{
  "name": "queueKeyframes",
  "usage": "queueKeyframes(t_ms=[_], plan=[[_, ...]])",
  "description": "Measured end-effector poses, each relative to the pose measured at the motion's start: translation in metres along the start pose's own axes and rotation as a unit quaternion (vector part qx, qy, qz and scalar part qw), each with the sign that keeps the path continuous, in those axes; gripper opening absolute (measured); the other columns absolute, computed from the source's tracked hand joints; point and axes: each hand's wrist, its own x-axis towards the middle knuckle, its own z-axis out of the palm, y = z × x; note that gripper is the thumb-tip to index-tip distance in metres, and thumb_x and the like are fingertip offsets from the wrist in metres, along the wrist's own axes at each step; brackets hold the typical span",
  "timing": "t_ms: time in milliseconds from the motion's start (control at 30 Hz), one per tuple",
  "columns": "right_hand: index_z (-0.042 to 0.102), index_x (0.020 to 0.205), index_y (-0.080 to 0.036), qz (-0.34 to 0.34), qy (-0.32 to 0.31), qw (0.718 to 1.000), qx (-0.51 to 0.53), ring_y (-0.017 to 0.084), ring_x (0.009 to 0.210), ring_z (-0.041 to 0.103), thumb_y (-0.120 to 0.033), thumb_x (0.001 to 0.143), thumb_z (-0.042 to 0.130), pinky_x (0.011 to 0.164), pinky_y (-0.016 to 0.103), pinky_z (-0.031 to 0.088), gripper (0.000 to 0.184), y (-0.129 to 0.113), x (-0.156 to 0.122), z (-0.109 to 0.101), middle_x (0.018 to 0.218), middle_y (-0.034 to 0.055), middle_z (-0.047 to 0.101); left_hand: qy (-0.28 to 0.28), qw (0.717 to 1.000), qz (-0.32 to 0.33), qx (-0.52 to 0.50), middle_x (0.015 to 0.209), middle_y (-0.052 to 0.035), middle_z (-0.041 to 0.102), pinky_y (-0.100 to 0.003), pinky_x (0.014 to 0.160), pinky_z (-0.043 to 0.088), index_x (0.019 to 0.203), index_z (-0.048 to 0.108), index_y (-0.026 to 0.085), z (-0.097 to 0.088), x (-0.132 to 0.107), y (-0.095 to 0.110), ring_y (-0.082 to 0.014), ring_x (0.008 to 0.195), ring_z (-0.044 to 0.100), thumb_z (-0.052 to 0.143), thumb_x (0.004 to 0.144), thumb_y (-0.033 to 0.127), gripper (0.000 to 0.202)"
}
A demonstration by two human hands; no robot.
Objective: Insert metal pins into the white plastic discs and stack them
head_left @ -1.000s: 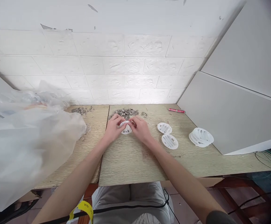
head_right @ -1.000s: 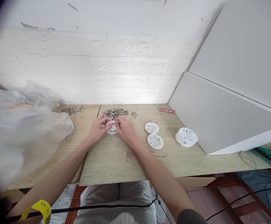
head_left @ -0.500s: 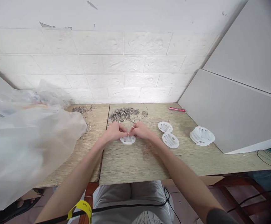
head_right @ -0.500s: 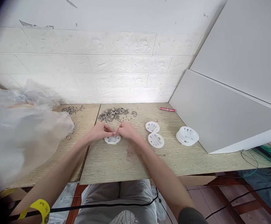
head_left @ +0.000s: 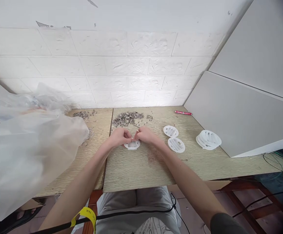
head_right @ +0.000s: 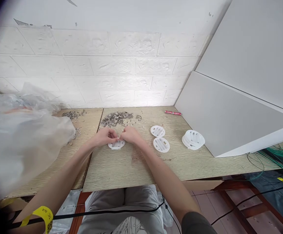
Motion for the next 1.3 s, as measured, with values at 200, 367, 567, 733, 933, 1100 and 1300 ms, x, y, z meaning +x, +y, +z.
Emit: queueKeyframes(t_ms=[200,367,567,733,933,1100,1300], plan=[[0.05,0.064,-0.017,-0.035,-0.058,0.996,-0.05,0.01,0.056,0.04,-0.014,0.07,0.061,0.05,0.024,0.025,0.013,0.0,-0.005,-0.004,0.061,-0.0027,0.049,-0.028,0.995,0.014,0.095,0.066,0.0009,0.064,-0.023,0.045,0.041,0.074,0.056,0.018,-0.002,-0.005,0.003,-0.0137,0.053,0.058,0.065,0.069,0.025,0.012],[0.053,0.072,-0.017,-0.07,-0.093,0.99,-0.081,0.01,0.06,0.045,-0.023,0.077,0.063,0.052,0.022,0.03,0.013,0.003,-0.006,-0.009,0.067,-0.0022,0.053,-0.031,0.991,0.024,0.128,0.065,0.0015,0.063,-0.022,0.046,0.04,0.072,0.055,0.019,-0.003,-0.006,0.004,-0.0138,0.054,0.059,0.063,0.067,0.024,0.011],[0.056,0.077,-0.017,-0.068,-0.08,0.993,-0.057,0.01,0.06,0.047,-0.024,0.08,0.062,0.053,0.022,0.032,0.01,0.004,-0.009,-0.01,0.067,-0.0023,0.056,-0.033,0.998,0.032,0.051,0.064,0.0,0.061,-0.024,0.042,0.041,0.074,0.058,0.019,-0.002,0.0,-0.007,-0.0143,0.049,0.056,0.066,0.068,0.031,0.016],[0.062,0.081,-0.017,-0.072,-0.005,0.995,-0.064,0.013,0.068,0.055,-0.026,0.084,0.059,0.059,0.023,0.036,0.01,0.008,-0.007,-0.009,0.076,0.0014,0.063,0.027,0.998,0.056,-0.003,0.069,-0.0037,0.064,-0.027,0.048,0.044,0.082,0.063,0.017,-0.003,0.003,-0.008,-0.0159,0.055,0.057,0.058,0.079,0.042,0.025],[0.066,0.086,-0.017,-0.06,0.055,0.993,-0.088,0.016,0.075,0.059,-0.026,0.084,0.059,0.06,0.024,0.037,0.012,0.01,-0.003,-0.009,0.083,0.0038,0.068,0.311,0.931,0.009,0.193,0.098,-0.0124,0.067,-0.037,0.083,0.048,0.094,0.067,0.013,-0.015,0.007,-0.016,-0.0252,0.093,0.061,0.047,0.085,0.023,0.024],[0.066,0.089,-0.016,-0.06,0.047,0.992,-0.096,0.017,0.078,0.06,-0.028,0.087,0.056,0.061,0.024,0.037,0.016,0.009,-0.006,-0.009,0.088,0.0052,0.069,0.343,0.887,-0.089,0.297,0.129,-0.0237,0.053,-0.046,0.103,0.038,0.122,0.057,0.006,-0.023,0.009,-0.03,-0.0358,0.127,0.044,0.047,0.087,0.029,0.043],[0.065,0.089,-0.016,-0.055,0.049,0.992,-0.098,0.017,0.083,0.06,-0.029,0.087,0.056,0.062,0.023,0.037,0.016,0.008,-0.007,-0.009,0.091,0.0057,0.069,0.372,0.867,-0.146,0.299,0.141,-0.0303,0.041,-0.049,0.109,0.031,0.136,0.041,-0.004,-0.036,0.014,-0.043,-0.0392,0.136,0.035,0.038,0.091,0.029,0.056]])
